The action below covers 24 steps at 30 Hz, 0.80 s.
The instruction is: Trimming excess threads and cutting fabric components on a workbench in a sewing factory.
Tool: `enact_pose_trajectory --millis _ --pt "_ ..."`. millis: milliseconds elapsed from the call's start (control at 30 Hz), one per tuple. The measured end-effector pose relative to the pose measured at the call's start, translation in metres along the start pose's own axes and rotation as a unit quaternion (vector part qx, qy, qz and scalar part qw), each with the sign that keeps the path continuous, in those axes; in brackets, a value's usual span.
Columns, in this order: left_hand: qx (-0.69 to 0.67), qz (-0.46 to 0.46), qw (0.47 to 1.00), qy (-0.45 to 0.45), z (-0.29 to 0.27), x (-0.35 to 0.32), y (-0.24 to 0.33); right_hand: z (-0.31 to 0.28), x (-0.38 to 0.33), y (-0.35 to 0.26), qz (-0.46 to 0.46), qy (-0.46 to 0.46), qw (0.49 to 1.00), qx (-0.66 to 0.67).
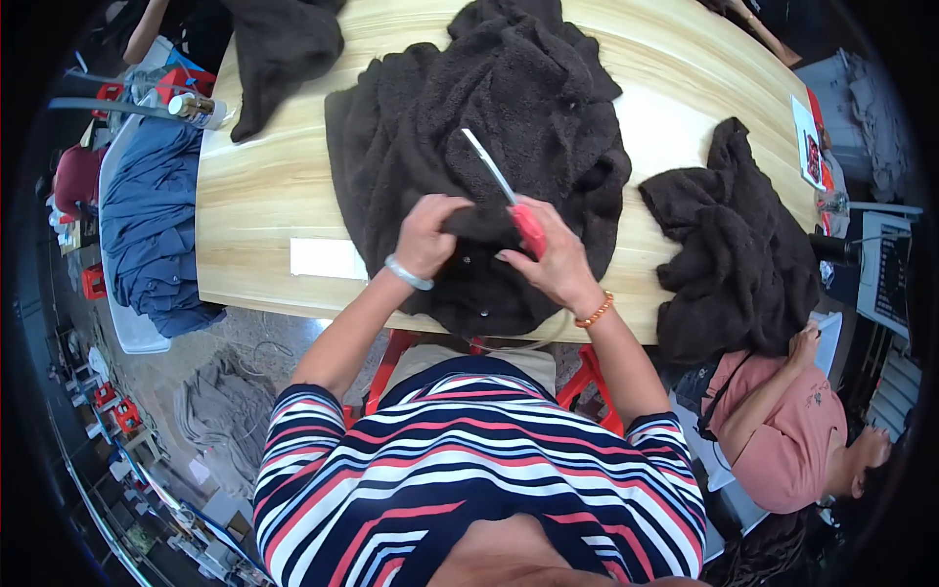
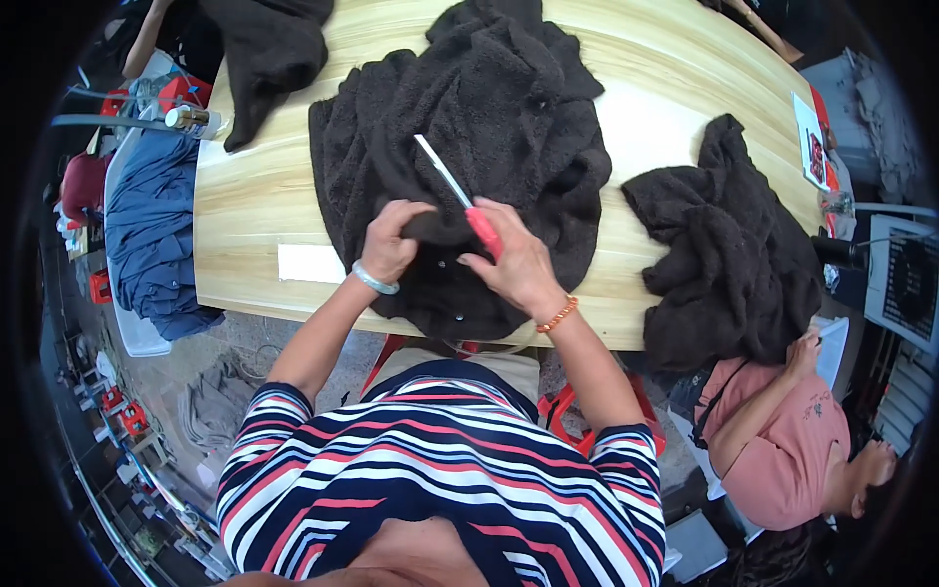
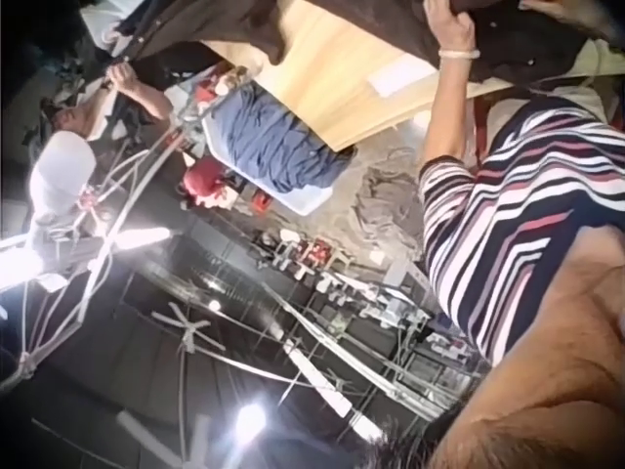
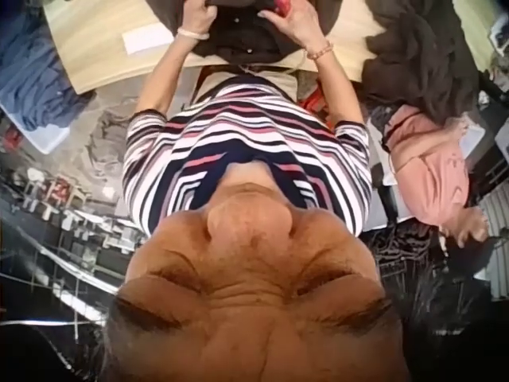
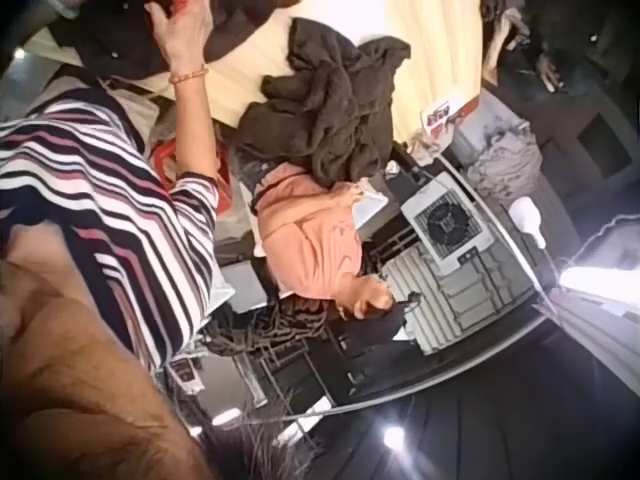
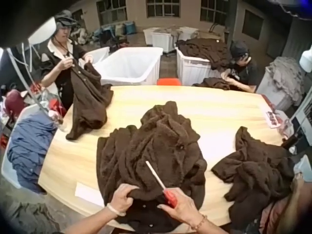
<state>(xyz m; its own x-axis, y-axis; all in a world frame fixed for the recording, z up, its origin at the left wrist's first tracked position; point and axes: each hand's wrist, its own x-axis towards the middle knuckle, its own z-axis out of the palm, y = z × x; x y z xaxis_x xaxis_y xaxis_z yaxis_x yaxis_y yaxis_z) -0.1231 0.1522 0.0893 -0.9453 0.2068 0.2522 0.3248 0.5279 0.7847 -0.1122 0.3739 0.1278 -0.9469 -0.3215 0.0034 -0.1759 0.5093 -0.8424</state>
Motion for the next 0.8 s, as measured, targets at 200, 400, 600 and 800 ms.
enact_pose_trajectory --millis 200,400,600,800 --pt "0.043 0.043 0.993 0.105 -0.002 0.037 0.023 -0.006 0.042 -0.016 0.01 0.047 0.993 0.112" --pt "0.093 -0.135 0.976 0.142 -0.048 0.009 -0.061 -0.076 0.047 -0.029 -0.017 0.149 0.973 0.174" --pt "-0.01 -0.188 0.976 0.105 -0.131 0.028 -0.069 -0.161 0.032 -0.031 -0.012 0.215 0.963 0.165" --pt "-0.473 -0.278 0.82 -0.159 -0.133 0.1 0.018 -0.282 0.059 0.01 -0.02 0.279 0.958 0.065"
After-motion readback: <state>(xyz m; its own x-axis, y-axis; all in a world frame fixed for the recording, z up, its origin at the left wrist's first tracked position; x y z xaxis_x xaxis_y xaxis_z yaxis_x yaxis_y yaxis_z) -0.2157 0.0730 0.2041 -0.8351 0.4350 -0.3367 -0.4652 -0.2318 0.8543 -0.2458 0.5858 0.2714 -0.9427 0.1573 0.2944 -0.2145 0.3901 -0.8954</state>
